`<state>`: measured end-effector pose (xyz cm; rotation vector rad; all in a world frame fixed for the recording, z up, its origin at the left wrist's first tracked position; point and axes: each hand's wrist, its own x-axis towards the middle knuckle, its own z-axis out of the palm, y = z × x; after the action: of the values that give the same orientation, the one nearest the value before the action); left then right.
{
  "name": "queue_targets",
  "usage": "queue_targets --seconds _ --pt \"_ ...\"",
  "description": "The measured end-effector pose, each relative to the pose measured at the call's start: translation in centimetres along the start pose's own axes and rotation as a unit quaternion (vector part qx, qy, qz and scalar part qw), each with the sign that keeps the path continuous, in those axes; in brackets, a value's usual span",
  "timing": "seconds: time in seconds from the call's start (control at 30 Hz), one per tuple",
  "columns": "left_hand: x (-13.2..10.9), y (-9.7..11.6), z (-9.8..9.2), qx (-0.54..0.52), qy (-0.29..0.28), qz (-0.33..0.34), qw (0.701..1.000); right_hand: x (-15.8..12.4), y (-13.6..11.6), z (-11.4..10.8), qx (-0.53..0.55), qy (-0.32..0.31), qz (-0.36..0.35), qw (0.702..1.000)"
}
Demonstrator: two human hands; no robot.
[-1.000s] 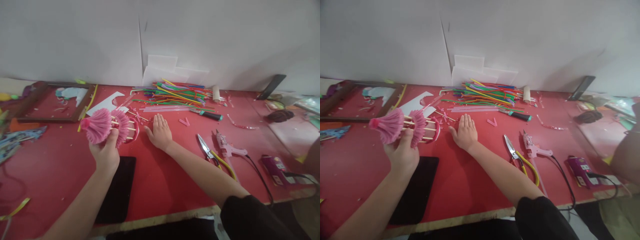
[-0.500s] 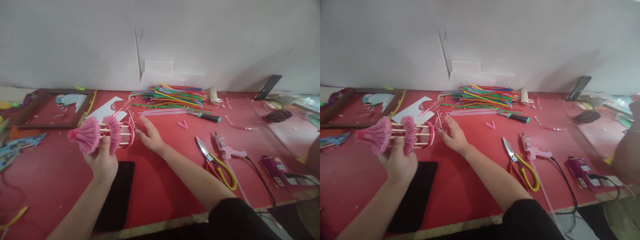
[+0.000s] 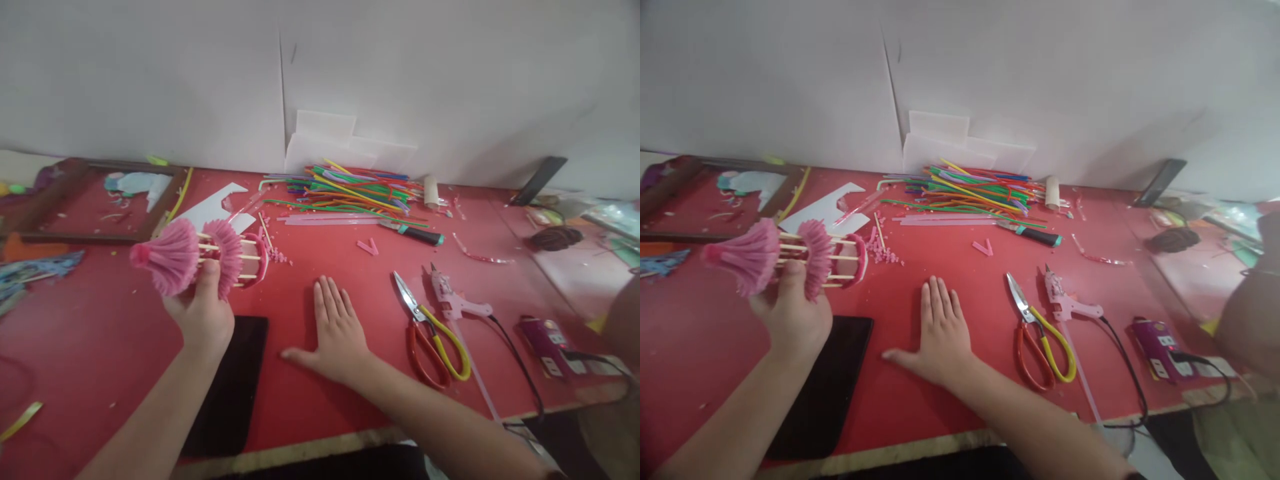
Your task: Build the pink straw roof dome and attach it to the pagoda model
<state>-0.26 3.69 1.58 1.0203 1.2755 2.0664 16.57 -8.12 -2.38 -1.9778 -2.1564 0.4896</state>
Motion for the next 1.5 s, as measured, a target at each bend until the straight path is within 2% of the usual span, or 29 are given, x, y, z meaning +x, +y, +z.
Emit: queue_targets --seconds 0.17,0.27,0.4,0.47,0.63,0.73,0.83,0.93,1.0,1.1,1.2,1.27,1.4,1.5 --pt "0.1 0.0 -0.3 -0.004 0.032 0.020 0.999 9.9 -0.1 -0.8 -0.009 0.074 0.017 0.997" --pt "0.9 0.2 -0.4 -0.020 0.054 0.053 0.997 13.7 -0.6 -0.9 -0.011 0.101 0.024 0.995" --pt "1.9 0.7 -0.3 -0.035 0.042 0.063 0.996 15.6 -1.8 -0.4 0.034 0.084 -0.030 0.995" --pt "1.8 0.7 -0.3 -0.040 0.034 0.056 0.997 16.1 -2.4 -0.2 0.101 0.078 -0.056 0.990" --pt "-0.3 0.1 -0.6 -0.015 0.004 0.022 1.000 18.1 -2.6 -0.7 0.279 0.129 -0.106 0.946" --pt "-1.8 0.0 -1.0 0.023 -0.058 -0.010 0.998 19.0 -1.0 -1.7 0.360 0.192 -0.055 0.911" --pt "-2.7 0.5 -1.0 0.051 -0.131 -0.046 0.989 17.7 1.6 -2.9 0.429 0.251 0.020 0.867" --pt "-3.4 0.9 -0.7 0.066 -0.223 -0.079 0.969 13.9 3.8 -3.9 0.461 0.289 0.060 0.837" --pt "-3.9 1.0 -0.4 0.070 -0.305 -0.076 0.947 11.0 4.5 -4.7 0.470 0.299 0.054 0.829" --pt "-4.4 0.9 0.1 0.093 -0.417 -0.017 0.904 7.3 4.6 -6.2 0.473 0.279 0.008 0.836" --pt "-4.9 0.5 0.7 0.120 -0.482 0.025 0.868 4.9 4.4 -7.7 0.479 0.266 -0.044 0.836" --pt "-5.3 0.1 1.2 0.117 -0.501 0.029 0.857 3.9 4.3 -8.6 0.463 0.252 -0.096 0.844" --pt "-6.1 -0.7 1.9 0.109 -0.509 0.026 0.853 3.2 4.1 -9.3 0.347 0.228 -0.159 0.896" --pt "-6.4 -1.1 2.0 0.102 -0.516 0.025 0.850 3.3 3.8 -9.1 0.302 0.240 -0.183 0.904"
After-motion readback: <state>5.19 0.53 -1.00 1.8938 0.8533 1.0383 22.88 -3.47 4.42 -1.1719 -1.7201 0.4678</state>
